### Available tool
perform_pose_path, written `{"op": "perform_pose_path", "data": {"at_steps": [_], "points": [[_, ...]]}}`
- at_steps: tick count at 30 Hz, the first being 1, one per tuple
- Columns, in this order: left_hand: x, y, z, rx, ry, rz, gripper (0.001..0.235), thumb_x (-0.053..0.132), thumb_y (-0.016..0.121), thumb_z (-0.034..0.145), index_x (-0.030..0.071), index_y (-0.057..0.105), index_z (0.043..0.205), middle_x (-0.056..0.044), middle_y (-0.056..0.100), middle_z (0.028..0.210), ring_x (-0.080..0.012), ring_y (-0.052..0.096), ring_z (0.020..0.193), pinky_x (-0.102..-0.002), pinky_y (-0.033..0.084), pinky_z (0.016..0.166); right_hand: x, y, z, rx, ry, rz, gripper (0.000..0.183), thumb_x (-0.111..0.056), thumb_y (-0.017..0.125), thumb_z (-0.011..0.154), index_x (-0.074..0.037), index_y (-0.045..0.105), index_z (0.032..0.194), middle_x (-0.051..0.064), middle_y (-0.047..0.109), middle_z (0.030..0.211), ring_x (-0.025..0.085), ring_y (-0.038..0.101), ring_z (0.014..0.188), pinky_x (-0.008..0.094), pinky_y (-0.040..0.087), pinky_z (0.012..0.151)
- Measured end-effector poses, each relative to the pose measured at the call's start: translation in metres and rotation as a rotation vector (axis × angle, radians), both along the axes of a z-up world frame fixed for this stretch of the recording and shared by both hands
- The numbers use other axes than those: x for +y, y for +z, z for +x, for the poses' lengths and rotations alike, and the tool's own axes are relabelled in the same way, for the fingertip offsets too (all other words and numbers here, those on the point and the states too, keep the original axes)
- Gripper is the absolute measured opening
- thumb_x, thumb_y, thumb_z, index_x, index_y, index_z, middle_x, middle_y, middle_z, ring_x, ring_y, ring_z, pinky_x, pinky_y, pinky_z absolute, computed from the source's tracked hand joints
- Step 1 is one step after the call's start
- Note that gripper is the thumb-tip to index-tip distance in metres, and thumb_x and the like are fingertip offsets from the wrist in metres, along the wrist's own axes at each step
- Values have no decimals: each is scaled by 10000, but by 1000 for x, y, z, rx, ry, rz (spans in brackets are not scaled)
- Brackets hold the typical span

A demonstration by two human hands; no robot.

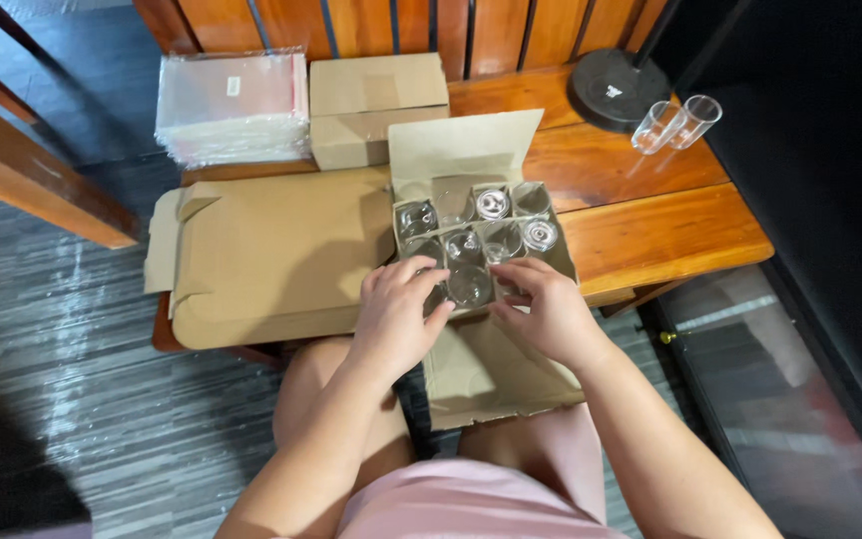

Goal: The person opens a cardboard box containing small clear glasses and removes them one by one, placing them on a wooden bench. The person continues until all glasses are removed and then closes the box.

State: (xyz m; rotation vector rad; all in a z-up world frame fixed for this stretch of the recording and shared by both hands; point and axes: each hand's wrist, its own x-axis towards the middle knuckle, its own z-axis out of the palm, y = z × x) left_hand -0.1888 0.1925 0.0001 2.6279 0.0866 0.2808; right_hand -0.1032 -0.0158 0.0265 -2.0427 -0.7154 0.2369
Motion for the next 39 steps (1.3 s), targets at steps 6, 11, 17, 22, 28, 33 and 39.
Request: {"op": "perform_pose_path", "data": {"at_steps": [6,11,17,22,28,33,39], "points": [[-3,3,-2,65,7,-8,438,285,735,913,164,675,1330,-62,588,1370,-295,524,1351,-584,309,1161,2,-10,2,-1,21,-27,516,41,789,808,30,671,1311,227,648,1259,326,734,1069,346,663,841],[-5,5,2,120,13,-15,466,275,729,917,171,656,1366,-73,569,1390,-295,504,1371,-569,309,1161,4,-14,4,32,25,-28,535,35,790,813,33,656,1332,226,626,1283,318,725,1082,344,659,849],[-5,16,7,183,11,-34,490,256,743,903,163,650,1376,-89,559,1395,-307,489,1384,-562,312,1157,7,-14,4,58,23,-65,580,60,780,794,43,635,1356,239,603,1310,323,715,1097,335,666,863],[-5,15,16,216,11,-18,489,254,783,873,169,674,1342,-73,558,1364,-292,484,1368,-550,313,1153,7,-15,7,86,28,-77,600,49,784,791,50,624,1369,244,593,1325,322,707,1114,338,659,871],[-5,9,24,221,9,41,511,301,839,810,193,698,1289,-41,549,1334,-270,483,1331,-539,333,1134,8,-16,14,95,47,-71,628,20,825,777,57,622,1370,257,596,1324,333,703,1109,352,657,860],[-8,16,22,226,20,20,499,266,824,839,176,694,1312,-64,564,1331,-274,497,1329,-546,327,1137,7,-18,21,115,53,-73,626,-4,852,740,44,649,1330,233,609,1306,301,709,1092,314,666,838],[-10,14,19,212,27,27,516,274,828,845,155,685,1326,-82,557,1347,-291,484,1332,-555,317,1146,9,-13,22,110,74,-115,633,-16,857,744,51,641,1335,251,612,1315,339,705,1110,334,668,843]]}}
